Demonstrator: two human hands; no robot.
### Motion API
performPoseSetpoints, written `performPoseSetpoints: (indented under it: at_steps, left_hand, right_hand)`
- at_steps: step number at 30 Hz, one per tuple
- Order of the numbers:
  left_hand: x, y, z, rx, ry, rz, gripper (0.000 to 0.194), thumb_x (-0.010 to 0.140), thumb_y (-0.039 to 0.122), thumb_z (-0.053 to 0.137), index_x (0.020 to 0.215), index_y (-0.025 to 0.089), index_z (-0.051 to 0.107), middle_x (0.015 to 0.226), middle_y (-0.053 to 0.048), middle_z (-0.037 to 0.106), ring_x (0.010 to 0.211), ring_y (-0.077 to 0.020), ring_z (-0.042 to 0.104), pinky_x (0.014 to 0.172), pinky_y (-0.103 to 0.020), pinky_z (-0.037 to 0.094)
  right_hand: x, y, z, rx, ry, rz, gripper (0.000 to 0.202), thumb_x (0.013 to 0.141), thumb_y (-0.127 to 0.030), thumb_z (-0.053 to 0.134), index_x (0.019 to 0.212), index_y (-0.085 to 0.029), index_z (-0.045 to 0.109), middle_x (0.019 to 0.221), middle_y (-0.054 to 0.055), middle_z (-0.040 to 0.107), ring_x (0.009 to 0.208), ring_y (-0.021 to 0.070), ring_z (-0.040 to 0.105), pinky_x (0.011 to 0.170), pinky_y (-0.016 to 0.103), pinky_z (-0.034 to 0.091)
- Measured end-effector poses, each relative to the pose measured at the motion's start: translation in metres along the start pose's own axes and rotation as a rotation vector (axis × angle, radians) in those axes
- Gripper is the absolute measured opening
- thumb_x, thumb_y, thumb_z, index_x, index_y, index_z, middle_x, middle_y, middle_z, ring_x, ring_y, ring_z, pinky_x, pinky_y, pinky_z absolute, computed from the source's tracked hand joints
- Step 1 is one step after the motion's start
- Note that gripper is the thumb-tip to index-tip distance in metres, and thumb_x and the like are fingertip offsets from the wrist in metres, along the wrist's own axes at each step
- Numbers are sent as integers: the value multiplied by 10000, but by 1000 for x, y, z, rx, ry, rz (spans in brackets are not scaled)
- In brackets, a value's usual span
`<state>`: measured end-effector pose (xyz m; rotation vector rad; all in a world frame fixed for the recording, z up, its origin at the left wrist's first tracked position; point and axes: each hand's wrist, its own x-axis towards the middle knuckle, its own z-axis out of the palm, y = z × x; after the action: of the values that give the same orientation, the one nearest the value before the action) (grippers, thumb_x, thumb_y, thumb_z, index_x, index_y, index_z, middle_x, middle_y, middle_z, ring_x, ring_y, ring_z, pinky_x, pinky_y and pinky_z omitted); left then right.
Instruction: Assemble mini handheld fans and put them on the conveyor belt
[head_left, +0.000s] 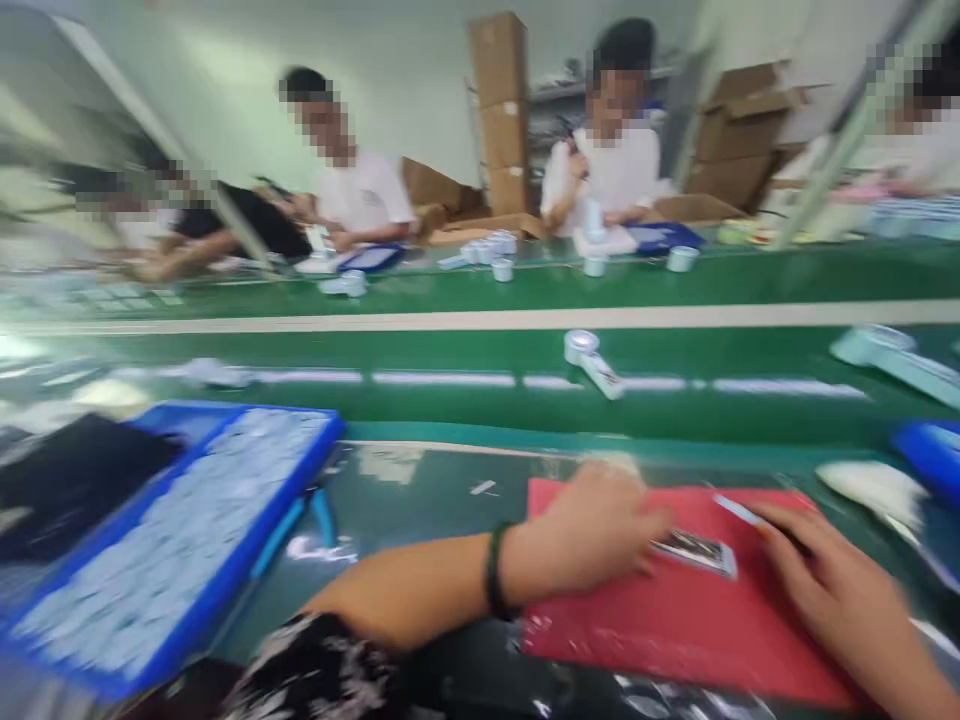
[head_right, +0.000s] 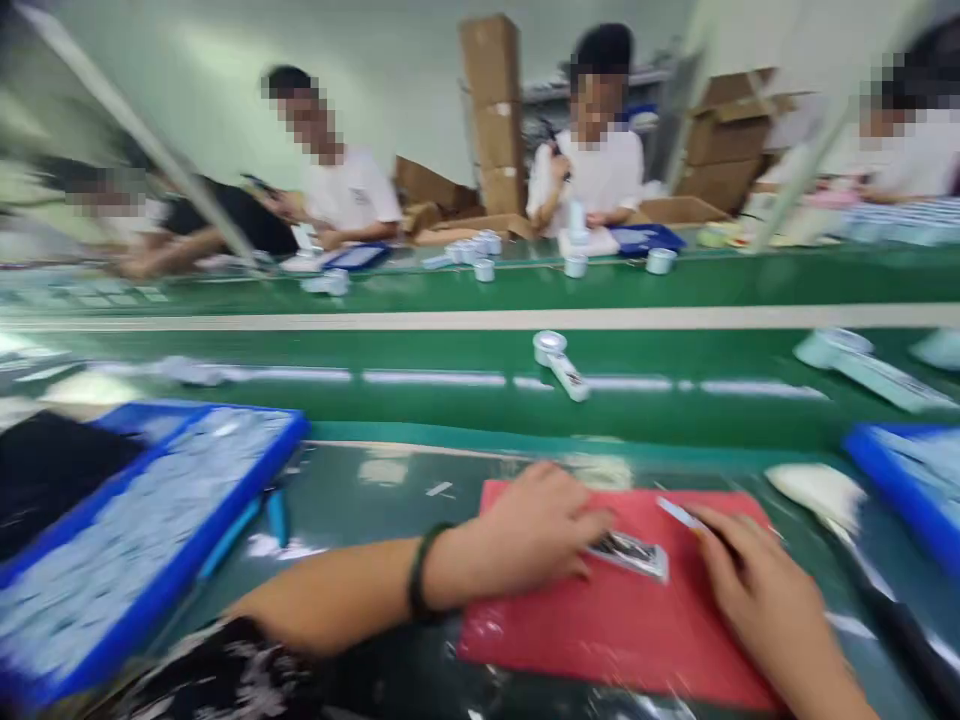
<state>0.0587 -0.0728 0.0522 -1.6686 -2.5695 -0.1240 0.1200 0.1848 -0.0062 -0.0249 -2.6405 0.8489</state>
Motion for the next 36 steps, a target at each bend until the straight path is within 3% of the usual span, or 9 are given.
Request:
performPoseSetpoints:
  at_steps: [3,5,8,12,16,19,26,31,36]
  left_hand:
    - [1,-9,12,-66,-47,-135,348,915,466,676,1073,160,624,1030,-98,659,973,-293,597,848,-455,528]
    - [2,-12,16,-78,-70,-140,293,961,431,605,1048,152,611,1047,-109,641,993,-306,575,872,-477,524]
    - [0,-11,17,-89,-49,-122,278,984,427,556,1032,157,599,1035,-111,630,984,-308,559,868,-495,522]
    - [-3,-10,17,-318,83,-74,325,963,435,602,1164,181,576,1142,-117,638,1090,-299,554,967,-513,491]
    - [-3,-10,19,-474,168,-98,192,1007,332,520,1124,210,612,1108,-93,667,1083,-266,571,981,-504,476]
    - [-2,-7,19,-477,166,-120,185,1015,266,477,1081,206,639,1038,-91,668,1031,-258,580,936,-487,496]
    - [-1,-5,18,-385,207,-56,150,1006,206,503,1055,178,642,1026,-86,687,1052,-252,611,940,-461,538]
    - [-5,-3,24,-335,321,-16,158,994,183,537,1130,170,615,1091,-84,698,1114,-245,607,1001,-457,537]
    - [-2,-5,24,-341,299,-33,152,987,176,552,1111,167,639,1076,-79,700,1113,-244,613,998,-458,544]
  right_hand:
    - [-14,-9,-18,74,-58,112,325,993,-439,445,1140,-289,693,1142,98,742,1002,280,711,789,430,565]
    - [-7,-27,-18,170,-102,131,296,996,-373,448,1137,-249,677,1052,70,761,893,236,719,743,374,552]
    - [2,-57,-14,223,-217,75,234,1006,-346,460,1025,-232,664,842,20,738,696,178,671,630,309,488]
    - [2,-77,-7,64,-321,-43,221,1011,-307,448,904,-223,622,778,17,699,635,178,621,557,316,398]
    - [0,-76,-3,-54,-339,-90,216,1018,-288,440,874,-217,584,728,22,658,598,185,577,533,327,343]
    - [0,-71,-4,-84,-313,-119,212,1019,-313,486,883,-214,614,835,51,649,699,196,594,602,328,400]
    - [3,-54,7,445,-342,30,82,949,-246,641,873,-218,633,965,28,662,936,187,622,806,324,495]
    - [-5,-62,6,335,-279,-45,142,999,-225,567,877,-214,640,927,9,697,905,180,619,848,356,446]
    - [2,-61,8,391,-316,52,124,980,-197,566,870,-210,623,914,15,687,881,181,626,792,334,472]
